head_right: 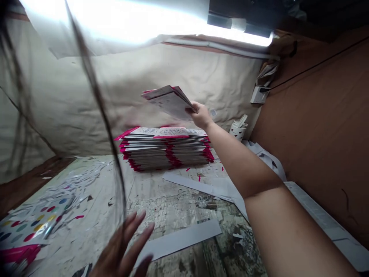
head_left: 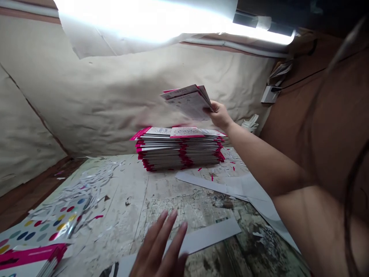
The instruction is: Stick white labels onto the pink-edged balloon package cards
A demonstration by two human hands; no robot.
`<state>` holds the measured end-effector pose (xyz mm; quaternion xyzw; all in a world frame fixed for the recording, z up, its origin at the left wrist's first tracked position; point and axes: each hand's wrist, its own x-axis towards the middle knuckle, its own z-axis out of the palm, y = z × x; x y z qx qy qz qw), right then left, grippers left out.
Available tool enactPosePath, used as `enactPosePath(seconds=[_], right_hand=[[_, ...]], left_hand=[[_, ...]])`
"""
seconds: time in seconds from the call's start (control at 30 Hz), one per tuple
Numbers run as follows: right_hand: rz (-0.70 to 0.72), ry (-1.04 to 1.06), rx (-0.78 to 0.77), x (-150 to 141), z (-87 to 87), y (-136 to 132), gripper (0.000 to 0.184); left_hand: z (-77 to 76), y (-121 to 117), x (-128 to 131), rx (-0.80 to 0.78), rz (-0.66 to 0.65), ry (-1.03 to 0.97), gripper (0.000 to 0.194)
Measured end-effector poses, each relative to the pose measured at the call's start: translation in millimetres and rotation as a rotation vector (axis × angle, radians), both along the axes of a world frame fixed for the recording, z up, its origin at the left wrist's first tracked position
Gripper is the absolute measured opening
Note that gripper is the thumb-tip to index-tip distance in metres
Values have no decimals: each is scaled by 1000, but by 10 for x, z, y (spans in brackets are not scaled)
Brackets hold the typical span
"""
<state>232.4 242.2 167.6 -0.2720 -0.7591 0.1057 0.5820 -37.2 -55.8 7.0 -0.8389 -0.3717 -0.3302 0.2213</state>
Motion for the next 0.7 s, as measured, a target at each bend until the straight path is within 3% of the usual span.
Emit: enactPosePath(seconds=[0.13,0.23,0.33,0.47,0.63,0.7], right_hand=[[-113,33,24,136,-178,-38,25],[-212,-56,16,140,-196,-104,25],[-293,-198,-20,182,-165,-134,25],[-298,-314,-72,211,-145,-100,26],[26,-314,-120,3,-208,-109,29],[41,-369,-79,-44,-205,-165,31]], left_hand=[[614,999,469,135,-136,-49,50],[850,1816,795,56,-21,-115,44],[976,2313,825,-39,25,-189,25],[1107,2482,533,-15,58,-342,21],[1292,2504,376,10,68,-545,31],[1346,2517,437,-72,38,-657,33]])
